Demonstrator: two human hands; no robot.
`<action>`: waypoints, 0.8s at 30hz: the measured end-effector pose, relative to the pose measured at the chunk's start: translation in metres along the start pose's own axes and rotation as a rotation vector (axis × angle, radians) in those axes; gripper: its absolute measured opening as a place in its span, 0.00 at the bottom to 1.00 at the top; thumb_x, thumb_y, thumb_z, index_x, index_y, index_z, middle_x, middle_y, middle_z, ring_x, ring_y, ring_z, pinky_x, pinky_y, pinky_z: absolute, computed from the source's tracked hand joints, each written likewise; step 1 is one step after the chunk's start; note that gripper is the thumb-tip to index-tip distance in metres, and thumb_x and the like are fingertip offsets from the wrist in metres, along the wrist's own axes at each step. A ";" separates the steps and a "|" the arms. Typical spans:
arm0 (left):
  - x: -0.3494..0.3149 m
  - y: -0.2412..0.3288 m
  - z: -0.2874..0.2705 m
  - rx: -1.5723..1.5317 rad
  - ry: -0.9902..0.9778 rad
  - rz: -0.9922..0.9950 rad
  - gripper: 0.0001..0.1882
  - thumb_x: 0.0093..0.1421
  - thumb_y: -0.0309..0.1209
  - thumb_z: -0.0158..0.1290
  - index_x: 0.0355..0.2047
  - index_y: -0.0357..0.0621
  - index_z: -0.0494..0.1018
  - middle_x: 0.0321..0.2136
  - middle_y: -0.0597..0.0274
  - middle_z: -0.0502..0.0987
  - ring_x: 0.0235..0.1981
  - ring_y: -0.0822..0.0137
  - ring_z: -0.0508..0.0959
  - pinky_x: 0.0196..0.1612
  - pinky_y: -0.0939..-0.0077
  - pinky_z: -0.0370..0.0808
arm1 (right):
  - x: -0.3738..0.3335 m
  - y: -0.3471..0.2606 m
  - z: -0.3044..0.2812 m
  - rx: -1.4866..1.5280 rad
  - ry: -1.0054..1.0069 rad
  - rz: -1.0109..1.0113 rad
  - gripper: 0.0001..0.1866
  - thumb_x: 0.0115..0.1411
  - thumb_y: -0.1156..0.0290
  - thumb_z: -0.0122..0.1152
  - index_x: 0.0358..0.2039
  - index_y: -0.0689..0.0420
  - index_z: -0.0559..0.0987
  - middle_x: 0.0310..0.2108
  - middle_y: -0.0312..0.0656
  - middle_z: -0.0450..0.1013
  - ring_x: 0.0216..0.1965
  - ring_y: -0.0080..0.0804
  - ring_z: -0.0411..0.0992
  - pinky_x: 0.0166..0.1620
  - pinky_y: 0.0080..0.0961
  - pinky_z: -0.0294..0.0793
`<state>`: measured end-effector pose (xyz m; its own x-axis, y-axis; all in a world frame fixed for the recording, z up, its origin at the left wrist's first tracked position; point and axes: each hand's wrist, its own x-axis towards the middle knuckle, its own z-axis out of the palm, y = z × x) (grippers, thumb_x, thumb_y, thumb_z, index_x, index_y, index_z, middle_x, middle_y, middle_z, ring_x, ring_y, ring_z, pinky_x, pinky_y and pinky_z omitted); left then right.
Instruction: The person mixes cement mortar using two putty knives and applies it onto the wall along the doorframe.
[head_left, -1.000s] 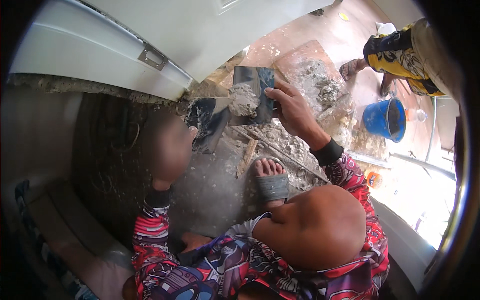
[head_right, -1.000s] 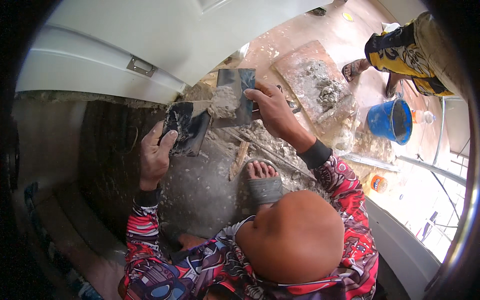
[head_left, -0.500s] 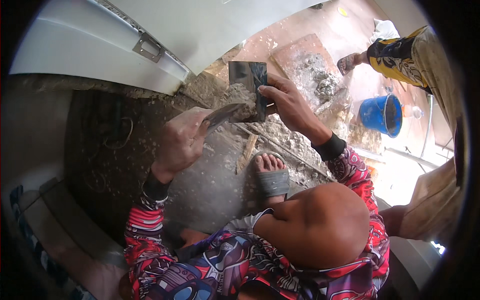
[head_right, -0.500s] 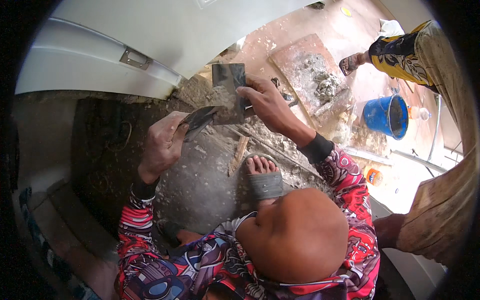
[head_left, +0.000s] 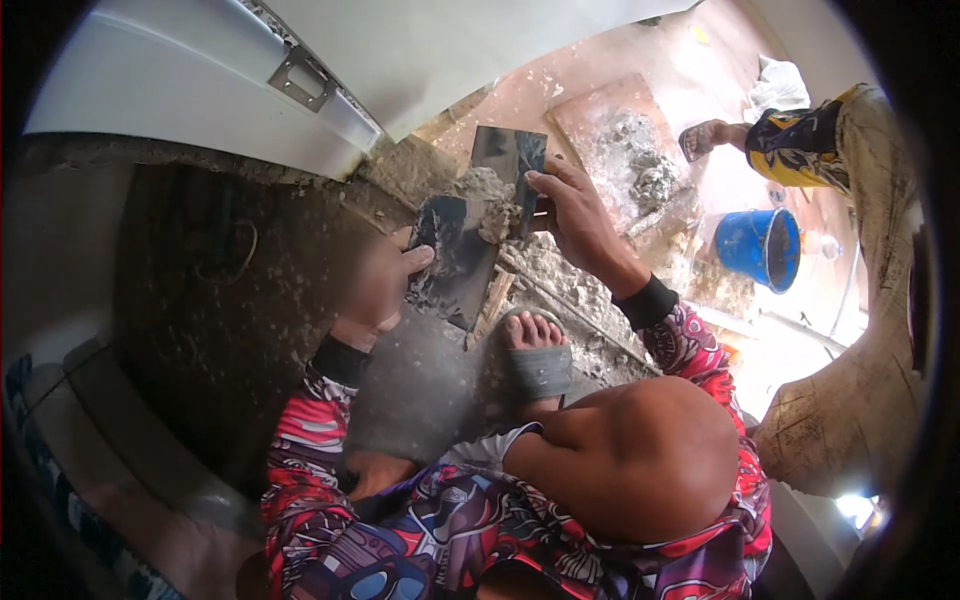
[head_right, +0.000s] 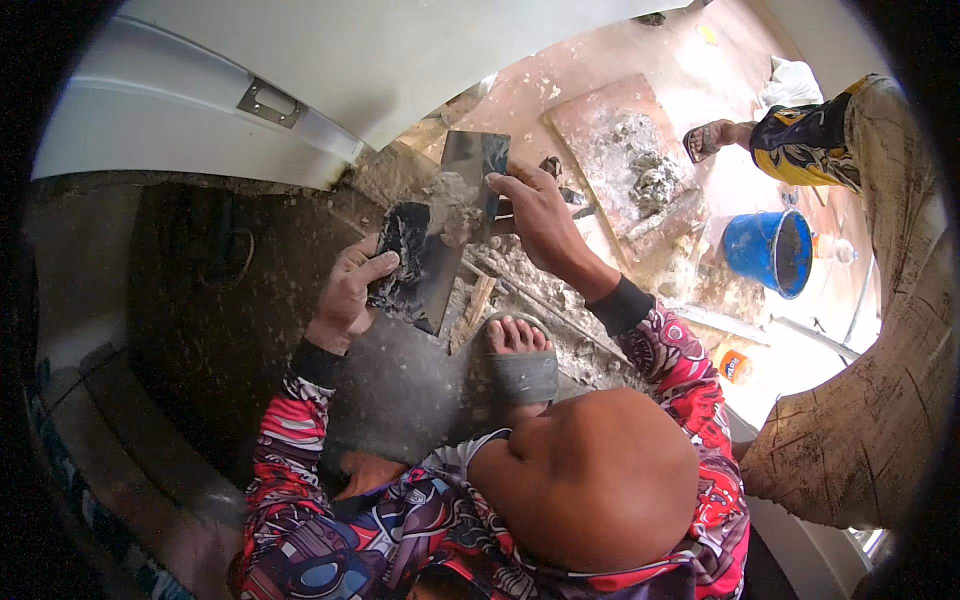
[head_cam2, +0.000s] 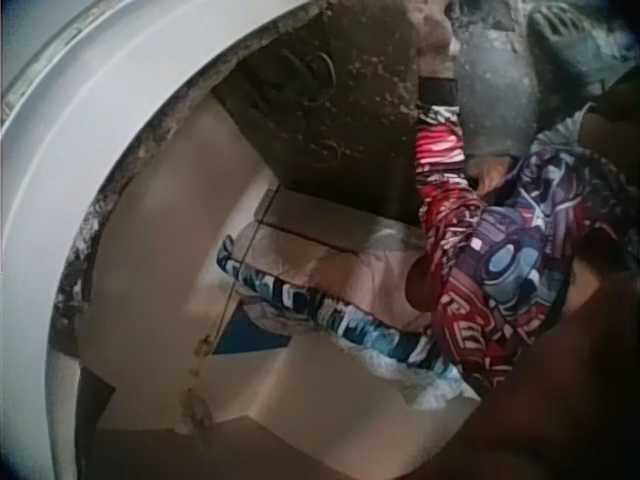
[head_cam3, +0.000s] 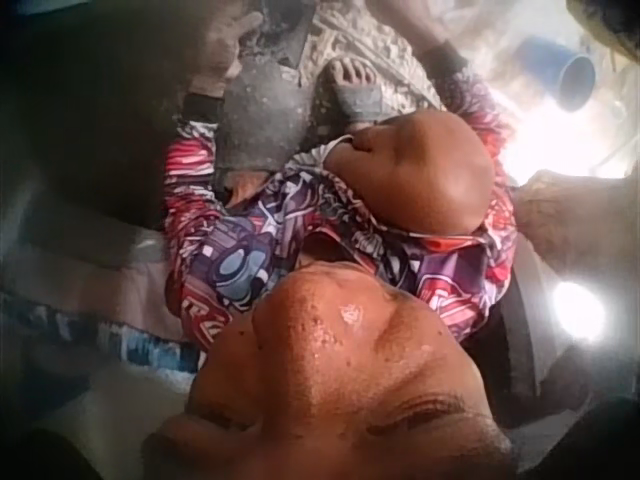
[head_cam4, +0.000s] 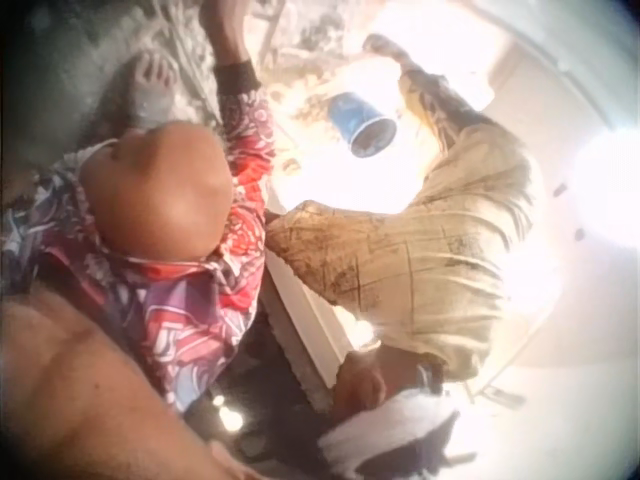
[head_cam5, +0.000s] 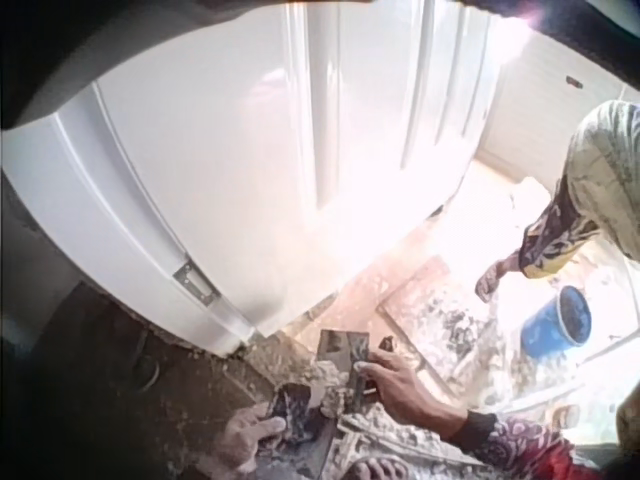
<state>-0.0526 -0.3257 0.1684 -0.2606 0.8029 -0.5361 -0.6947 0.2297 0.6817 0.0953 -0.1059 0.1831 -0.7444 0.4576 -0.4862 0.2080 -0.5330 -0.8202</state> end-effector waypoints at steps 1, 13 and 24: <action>0.001 0.000 0.002 -0.002 -0.002 0.004 0.12 0.63 0.25 0.51 0.46 0.37 0.76 0.36 0.67 0.80 0.35 0.79 0.77 0.40 0.83 0.74 | 0.000 0.001 -0.001 0.080 0.006 0.011 0.13 0.69 0.67 0.49 0.46 0.63 0.74 0.36 0.38 0.74 0.32 0.26 0.74 0.33 0.26 0.78; -0.061 0.051 -0.003 0.922 0.169 0.887 0.16 0.65 0.28 0.49 0.50 0.35 0.75 0.44 0.59 0.79 0.47 0.70 0.77 0.52 0.72 0.73 | -0.017 -0.007 0.030 0.442 -0.251 0.045 0.18 0.67 0.73 0.45 0.57 0.60 0.68 0.48 0.41 0.76 0.45 0.31 0.76 0.51 0.31 0.76; -0.159 0.123 0.000 -0.250 0.147 0.935 0.16 0.65 0.19 0.50 0.53 0.35 0.70 0.47 0.59 0.77 0.46 0.72 0.77 0.46 0.74 0.76 | -0.046 -0.072 0.072 0.304 -0.396 0.087 0.28 0.66 0.66 0.48 0.64 0.63 0.61 0.59 0.51 0.68 0.58 0.44 0.70 0.62 0.43 0.68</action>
<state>-0.0964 -0.4248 0.3378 -0.8478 0.5212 0.0981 -0.2832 -0.6013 0.7472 0.0693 -0.1397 0.2863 -0.9282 0.1286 -0.3493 0.1298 -0.7676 -0.6276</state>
